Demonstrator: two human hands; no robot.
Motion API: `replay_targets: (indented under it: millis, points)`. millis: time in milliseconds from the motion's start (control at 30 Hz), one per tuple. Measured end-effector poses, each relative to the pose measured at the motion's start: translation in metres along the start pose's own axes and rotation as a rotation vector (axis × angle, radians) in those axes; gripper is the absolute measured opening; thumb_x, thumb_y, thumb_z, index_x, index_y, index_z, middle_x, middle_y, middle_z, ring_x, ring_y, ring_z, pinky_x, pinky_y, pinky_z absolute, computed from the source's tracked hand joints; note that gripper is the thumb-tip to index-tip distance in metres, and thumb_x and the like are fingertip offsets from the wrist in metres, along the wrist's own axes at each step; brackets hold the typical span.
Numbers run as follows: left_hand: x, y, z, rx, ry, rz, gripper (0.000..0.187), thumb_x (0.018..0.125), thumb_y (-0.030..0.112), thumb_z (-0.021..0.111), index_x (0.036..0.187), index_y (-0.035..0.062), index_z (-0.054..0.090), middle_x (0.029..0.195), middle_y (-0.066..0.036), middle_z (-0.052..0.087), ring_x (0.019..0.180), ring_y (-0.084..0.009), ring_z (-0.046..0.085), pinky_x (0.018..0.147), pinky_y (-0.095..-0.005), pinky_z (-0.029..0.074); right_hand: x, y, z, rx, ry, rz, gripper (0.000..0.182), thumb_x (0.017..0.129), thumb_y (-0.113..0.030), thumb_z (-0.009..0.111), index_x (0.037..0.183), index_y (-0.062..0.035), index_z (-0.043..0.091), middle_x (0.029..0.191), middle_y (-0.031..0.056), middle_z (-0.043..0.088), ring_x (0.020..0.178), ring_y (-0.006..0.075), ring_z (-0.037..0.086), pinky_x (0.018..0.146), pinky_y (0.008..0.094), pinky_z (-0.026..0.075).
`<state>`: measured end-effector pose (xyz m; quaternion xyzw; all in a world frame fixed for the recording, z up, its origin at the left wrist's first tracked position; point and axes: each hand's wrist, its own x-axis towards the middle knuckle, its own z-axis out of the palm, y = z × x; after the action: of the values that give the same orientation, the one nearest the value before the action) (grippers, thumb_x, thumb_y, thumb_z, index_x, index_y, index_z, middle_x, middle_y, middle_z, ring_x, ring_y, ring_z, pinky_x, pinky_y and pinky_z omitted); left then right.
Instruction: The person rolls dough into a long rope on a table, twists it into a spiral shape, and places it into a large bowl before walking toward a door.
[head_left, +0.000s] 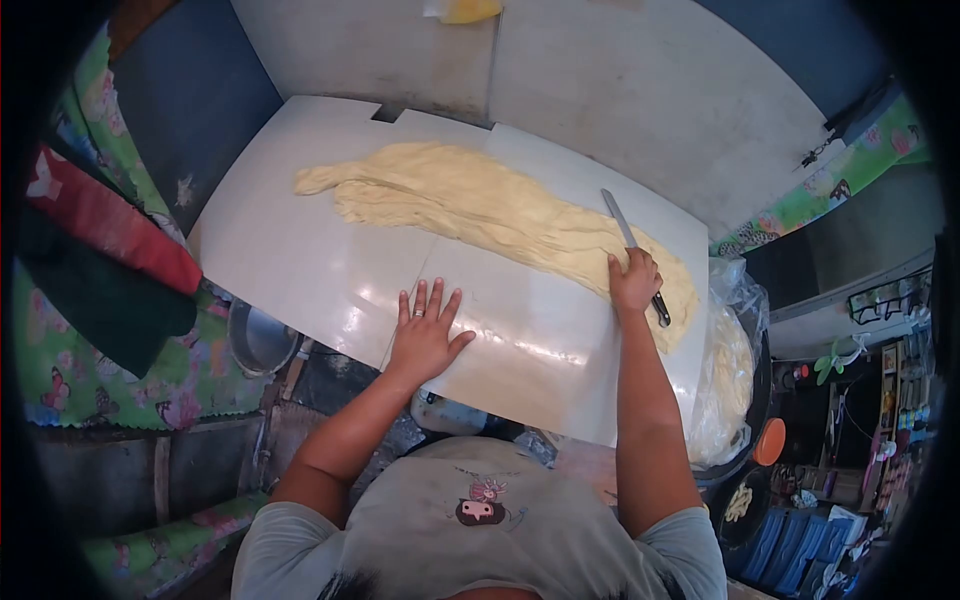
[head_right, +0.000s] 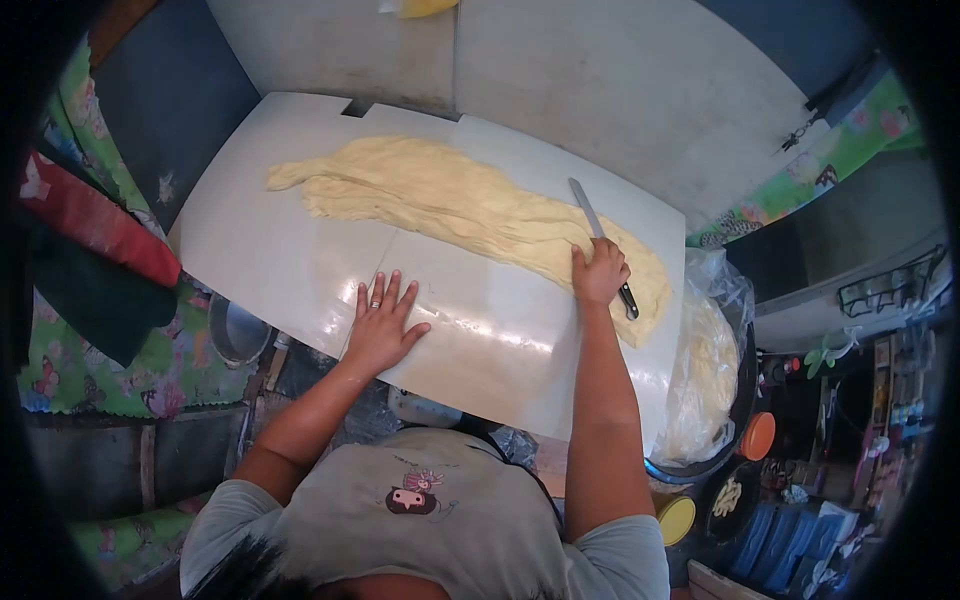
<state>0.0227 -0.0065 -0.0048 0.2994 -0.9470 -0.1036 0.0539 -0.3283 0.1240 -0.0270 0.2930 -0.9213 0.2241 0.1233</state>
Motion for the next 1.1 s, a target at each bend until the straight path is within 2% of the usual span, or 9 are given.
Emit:
replay_targets:
  millis: [300, 433, 500, 567, 633, 700, 800, 933, 1100]
  points:
    - [0.002, 0.002, -0.002, 0.007, 0.039, -0.008, 0.070, 0.090, 0.055, 0.049, 0.144, 0.0118, 0.038, 0.151, -0.019, 0.027, 0.142, -0.0388, 0.019, 0.114, -0.0541, 0.009, -0.001, 0.003, 0.008, 0.030, 0.082, -0.129, 0.031, 0.082, -0.022, 0.068, 0.108, -0.0088, 0.057, 0.098, 0.0066, 0.065, 0.100, 0.0249, 0.058, 0.098, 0.0467, 0.031]
    - [0.000, 0.003, -0.004, 0.018, 0.028, -0.027, 0.068, 0.090, 0.053, 0.050, 0.143, 0.0123, 0.039, 0.152, -0.018, 0.028, 0.142, -0.0375, 0.020, 0.114, -0.0535, 0.009, -0.001, 0.004, 0.006, 0.103, -0.017, -0.085, 0.034, 0.081, -0.023, 0.068, 0.110, -0.0091, 0.057, 0.105, 0.0056, 0.064, 0.106, 0.0241, 0.057, 0.103, 0.0490, 0.029]
    - [0.001, 0.006, -0.006, 0.025, 0.012, 0.004, 0.068, 0.090, 0.053, 0.050, 0.143, 0.0122, 0.039, 0.151, -0.018, 0.028, 0.142, -0.0371, 0.021, 0.114, -0.0533, 0.009, -0.006, 0.005, 0.008, 0.258, 0.103, -0.132, 0.041, 0.082, -0.027, 0.067, 0.117, -0.0085, 0.055, 0.111, 0.0091, 0.063, 0.110, 0.0264, 0.055, 0.103, 0.0512, 0.028]
    - [0.003, 0.005, -0.007, 0.009, 0.012, -0.047, 0.067, 0.090, 0.052, 0.051, 0.142, 0.0116, 0.040, 0.151, -0.018, 0.028, 0.141, -0.0366, 0.021, 0.114, -0.0532, 0.009, -0.020, -0.007, -0.010, 0.197, 0.063, -0.176, 0.053, 0.085, -0.036, 0.063, 0.128, -0.0082, 0.050, 0.128, 0.0145, 0.054, 0.123, 0.0289, 0.047, 0.108, 0.0538, 0.023]
    - [0.003, 0.003, -0.004, 0.008, -0.008, 0.030, 0.066, 0.090, 0.050, 0.052, 0.142, 0.0109, 0.041, 0.151, -0.019, 0.029, 0.141, -0.0364, 0.021, 0.114, -0.0529, 0.009, -0.059, -0.012, -0.009, -0.074, -0.019, -0.256, 0.060, 0.090, -0.043, 0.055, 0.137, -0.0087, 0.043, 0.144, 0.0156, 0.039, 0.136, 0.0297, 0.034, 0.113, 0.0551, 0.014]
    - [0.002, -0.002, -0.001, 0.031, 0.034, 0.008, 0.065, 0.090, 0.049, 0.053, 0.141, 0.0097, 0.042, 0.149, -0.020, 0.032, 0.140, -0.0383, 0.023, 0.114, -0.0538, 0.009, -0.099, -0.009, -0.016, -0.053, -0.149, -0.265, 0.063, 0.094, -0.049, 0.045, 0.143, -0.0113, 0.037, 0.151, 0.0141, 0.030, 0.142, 0.0290, 0.024, 0.115, 0.0545, 0.010]
    - [0.001, -0.009, 0.006, 0.044, 0.033, 0.042, 0.063, 0.092, 0.046, 0.052, 0.142, 0.0106, 0.040, 0.149, -0.020, 0.032, 0.140, -0.0384, 0.023, 0.113, -0.0548, 0.009, -0.140, 0.002, -0.056, 0.063, -0.400, -0.276, 0.061, 0.095, -0.049, 0.041, 0.145, -0.0137, 0.035, 0.152, 0.0130, 0.029, 0.142, 0.0285, 0.024, 0.115, 0.0533, 0.011]
    - [-0.002, 0.004, 0.005, 0.062, -0.057, 0.009, 0.059, 0.095, 0.041, 0.048, 0.145, 0.0131, 0.036, 0.153, -0.021, 0.023, 0.142, -0.0389, 0.016, 0.113, -0.0554, 0.008, -0.185, 0.038, -0.090, 0.059, -0.390, -0.347, 0.060, 0.095, -0.049, 0.042, 0.145, -0.0162, 0.036, 0.152, 0.0114, 0.030, 0.142, 0.0281, 0.025, 0.115, 0.0506, 0.012]
    - [-0.025, 0.082, 0.034, 0.134, -0.091, 0.054, 0.065, 0.095, 0.047, 0.045, 0.147, 0.0125, 0.030, 0.153, -0.023, 0.019, 0.142, -0.0444, 0.012, 0.113, -0.0573, 0.005, -0.222, 0.101, -0.126, 0.100, -0.427, -0.388, 0.060, 0.094, -0.048, 0.044, 0.145, -0.0169, 0.036, 0.151, 0.0110, 0.031, 0.142, 0.0276, 0.025, 0.115, 0.0507, 0.012]
